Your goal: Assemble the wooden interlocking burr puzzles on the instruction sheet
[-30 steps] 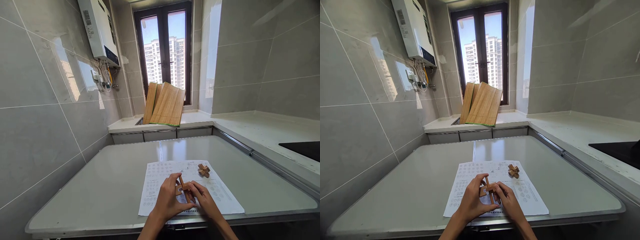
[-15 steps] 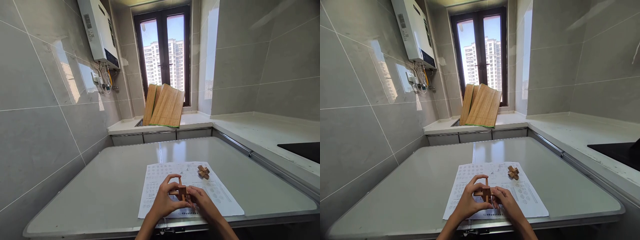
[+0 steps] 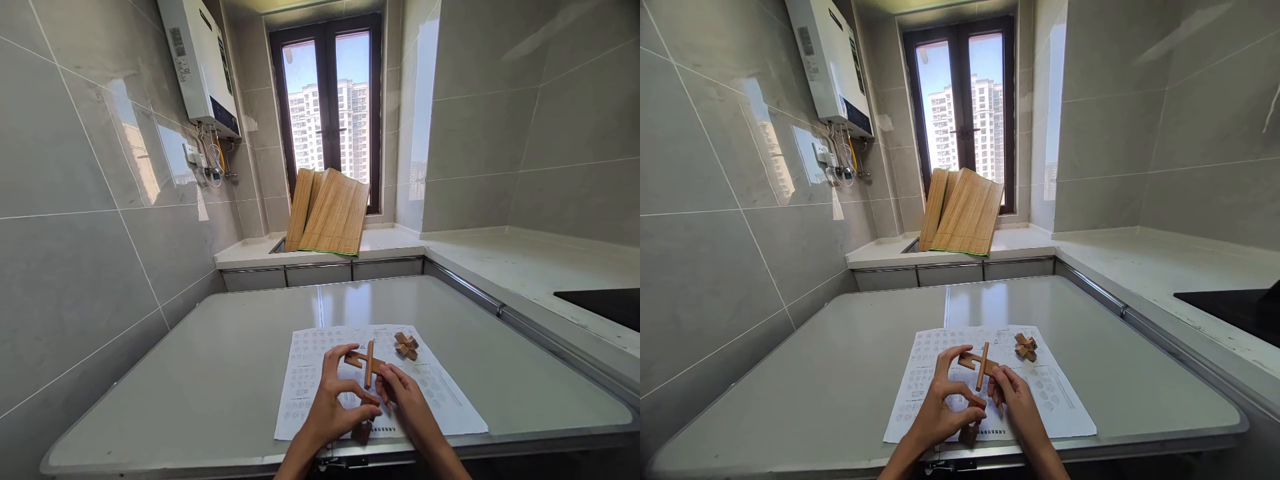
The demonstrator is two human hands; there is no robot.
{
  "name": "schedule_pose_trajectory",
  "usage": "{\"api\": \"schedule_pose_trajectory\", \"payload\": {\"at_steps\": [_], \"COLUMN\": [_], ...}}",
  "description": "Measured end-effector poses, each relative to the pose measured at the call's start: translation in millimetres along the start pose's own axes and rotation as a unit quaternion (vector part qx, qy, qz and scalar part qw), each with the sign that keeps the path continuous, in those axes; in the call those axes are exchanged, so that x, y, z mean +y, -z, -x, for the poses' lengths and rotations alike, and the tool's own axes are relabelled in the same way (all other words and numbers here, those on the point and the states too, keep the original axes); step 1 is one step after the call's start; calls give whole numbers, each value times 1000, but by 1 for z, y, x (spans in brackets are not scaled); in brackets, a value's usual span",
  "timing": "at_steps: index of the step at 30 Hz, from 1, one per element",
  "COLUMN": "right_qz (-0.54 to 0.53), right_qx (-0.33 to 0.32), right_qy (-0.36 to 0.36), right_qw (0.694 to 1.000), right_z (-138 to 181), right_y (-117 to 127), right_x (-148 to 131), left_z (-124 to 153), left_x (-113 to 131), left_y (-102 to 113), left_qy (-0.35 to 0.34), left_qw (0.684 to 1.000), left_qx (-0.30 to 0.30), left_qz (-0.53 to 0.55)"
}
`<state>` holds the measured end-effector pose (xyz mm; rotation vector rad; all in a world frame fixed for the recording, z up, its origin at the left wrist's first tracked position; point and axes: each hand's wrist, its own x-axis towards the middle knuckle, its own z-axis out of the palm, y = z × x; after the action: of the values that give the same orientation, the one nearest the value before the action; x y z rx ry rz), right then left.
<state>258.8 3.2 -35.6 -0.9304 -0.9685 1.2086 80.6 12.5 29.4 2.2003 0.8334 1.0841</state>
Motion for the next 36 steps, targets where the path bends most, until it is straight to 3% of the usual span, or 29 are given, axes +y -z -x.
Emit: {"api": "schedule_pose_trajectory", "payload": {"at_steps": [3, 7, 10, 17, 24, 31, 36], "right_qz": [7, 21, 41, 74, 123, 145, 142], "right_qx": [36, 56, 48, 26, 20, 19, 22], "right_qy": [5, 12, 14, -10, -2, 9, 23], "right_qw": [999, 998, 998, 997, 992, 989, 989], "right_z": [-1, 2, 4, 3, 6, 5, 4], "right_y": [5, 5, 2, 2, 2, 0, -1], "right_x": [4, 3, 1, 12, 7, 7, 9], "left_z": [3, -5, -15, -31, -36, -37, -40], "left_x": [-5, -32, -60, -118, -152, -155, -134], "left_y": [9, 31, 47, 64, 62, 63, 68], "left_qy": [-8, 124, 170, 217, 185, 150, 145], "left_qw": [1000, 980, 964, 957, 961, 962, 970], "left_qx": [19, 155, 201, 150, 104, 91, 92], "left_qz": [-15, -5, -36, -119, -177, -208, -174]}}
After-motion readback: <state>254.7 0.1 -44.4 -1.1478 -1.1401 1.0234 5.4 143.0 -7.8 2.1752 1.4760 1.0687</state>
